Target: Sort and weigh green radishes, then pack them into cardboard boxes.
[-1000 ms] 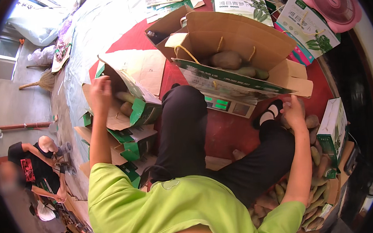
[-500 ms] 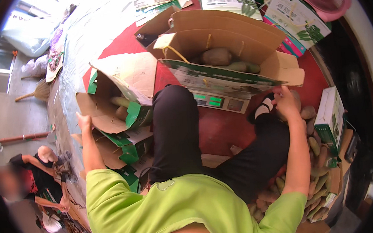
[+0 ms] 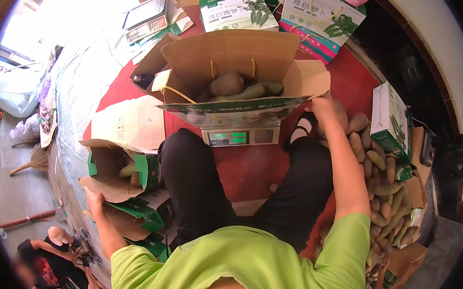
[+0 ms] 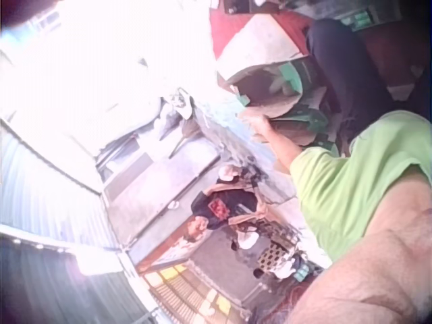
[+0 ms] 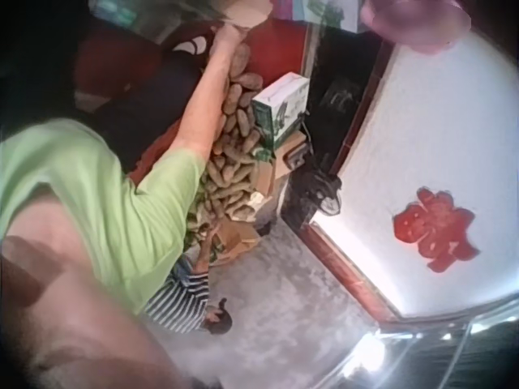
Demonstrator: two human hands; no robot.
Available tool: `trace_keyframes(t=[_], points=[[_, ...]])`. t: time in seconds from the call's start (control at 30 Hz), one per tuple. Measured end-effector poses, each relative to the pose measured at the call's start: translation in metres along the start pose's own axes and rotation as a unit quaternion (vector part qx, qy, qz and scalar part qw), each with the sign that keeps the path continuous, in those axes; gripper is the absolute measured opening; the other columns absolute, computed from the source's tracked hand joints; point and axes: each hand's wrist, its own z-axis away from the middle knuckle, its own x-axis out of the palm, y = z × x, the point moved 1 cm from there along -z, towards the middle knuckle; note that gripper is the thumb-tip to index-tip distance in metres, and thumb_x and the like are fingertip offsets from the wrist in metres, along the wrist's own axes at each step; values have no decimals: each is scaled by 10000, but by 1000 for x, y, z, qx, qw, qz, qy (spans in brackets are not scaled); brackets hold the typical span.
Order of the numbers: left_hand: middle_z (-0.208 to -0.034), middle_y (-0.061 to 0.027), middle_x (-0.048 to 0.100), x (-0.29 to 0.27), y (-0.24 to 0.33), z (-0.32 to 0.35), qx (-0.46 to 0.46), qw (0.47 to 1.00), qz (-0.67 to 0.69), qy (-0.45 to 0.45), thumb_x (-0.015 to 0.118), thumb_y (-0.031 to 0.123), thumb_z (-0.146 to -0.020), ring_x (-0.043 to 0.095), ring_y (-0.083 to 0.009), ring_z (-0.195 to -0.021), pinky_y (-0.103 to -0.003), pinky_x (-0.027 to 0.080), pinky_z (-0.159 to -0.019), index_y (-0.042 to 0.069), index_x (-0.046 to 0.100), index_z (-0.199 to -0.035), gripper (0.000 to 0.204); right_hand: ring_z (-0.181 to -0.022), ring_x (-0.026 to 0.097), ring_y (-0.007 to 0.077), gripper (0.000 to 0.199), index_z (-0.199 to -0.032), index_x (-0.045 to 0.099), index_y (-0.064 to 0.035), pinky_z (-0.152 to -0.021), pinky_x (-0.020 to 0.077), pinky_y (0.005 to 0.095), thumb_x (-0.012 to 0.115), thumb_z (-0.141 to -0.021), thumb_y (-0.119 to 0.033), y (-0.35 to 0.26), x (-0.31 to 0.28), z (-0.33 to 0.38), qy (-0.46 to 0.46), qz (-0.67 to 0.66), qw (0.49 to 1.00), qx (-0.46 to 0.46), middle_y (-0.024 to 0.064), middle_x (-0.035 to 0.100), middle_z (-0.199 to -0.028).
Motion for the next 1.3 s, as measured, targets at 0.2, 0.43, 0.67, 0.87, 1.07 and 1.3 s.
trace_keyframes(t=[0.2, 0.43, 0.67, 0.87, 1.07, 1.3], points=[[-1215, -173, 558, -56, 160, 76, 284, 951, -118, 31, 694, 193, -779, 487, -350, -1150, -441, 429, -924, 87, 496, -1315, 581, -850, 602, 116, 243, -1092, 607, -3, -722, 495, 262, 511, -909, -132, -5, -13, -15, 60, -104, 982, -148, 76, 645, -988], [-1269, -98, 532, -65, 347, 202, 607, 787, 96, -55, 781, 182, -684, 412, -295, -1272, -453, 311, -1054, 146, 532, -1293, 659, -894, 593, 114, 322, -1141, 602, 6, -821, 468, 248, 606, -910, -218, -80, -32, -26, 146, -102, 966, -186, 86, 643, -1012], [-807, -36, 596, -27, 398, 253, 729, 676, 10, -112, 636, 111, -754, 595, -234, -913, -469, 343, -1006, 106, 635, -845, 91, -896, 630, 286, 428, -1152, 604, -54, -828, 494, 362, 712, -763, -198, -114, 36, -55, 50, 272, 875, -398, 121, 651, -1015], [-784, -40, 581, -37, 373, 229, 737, 661, 72, -118, 599, 81, -744, 595, -248, -876, -402, 406, -895, 108, 628, -781, 55, -807, 630, 295, 126, -833, 654, -85, -702, 477, 387, 663, -745, -175, -157, 64, -53, -34, 338, 893, -296, 87, 670, -847], [-754, -72, 603, -58, 333, 165, 680, 711, 137, -114, 659, 156, -777, 602, -283, -779, -394, 440, -904, 78, 655, -796, 79, -789, 633, 312, 154, -840, 660, -92, -675, 482, 409, 626, -739, -202, -194, 119, -36, -78, 382, 824, -410, 112, 664, -838], [-767, -63, 630, -105, 289, 72, 603, 786, 95, -96, 685, 120, -747, 619, -264, -795, -407, 414, -973, 69, 665, -817, 89, -812, 635, 318, 152, -874, 684, -121, -689, 487, 422, 628, -753, -194, -221, 240, -10, -127, 380, 776, -486, 119, 665, -842]])
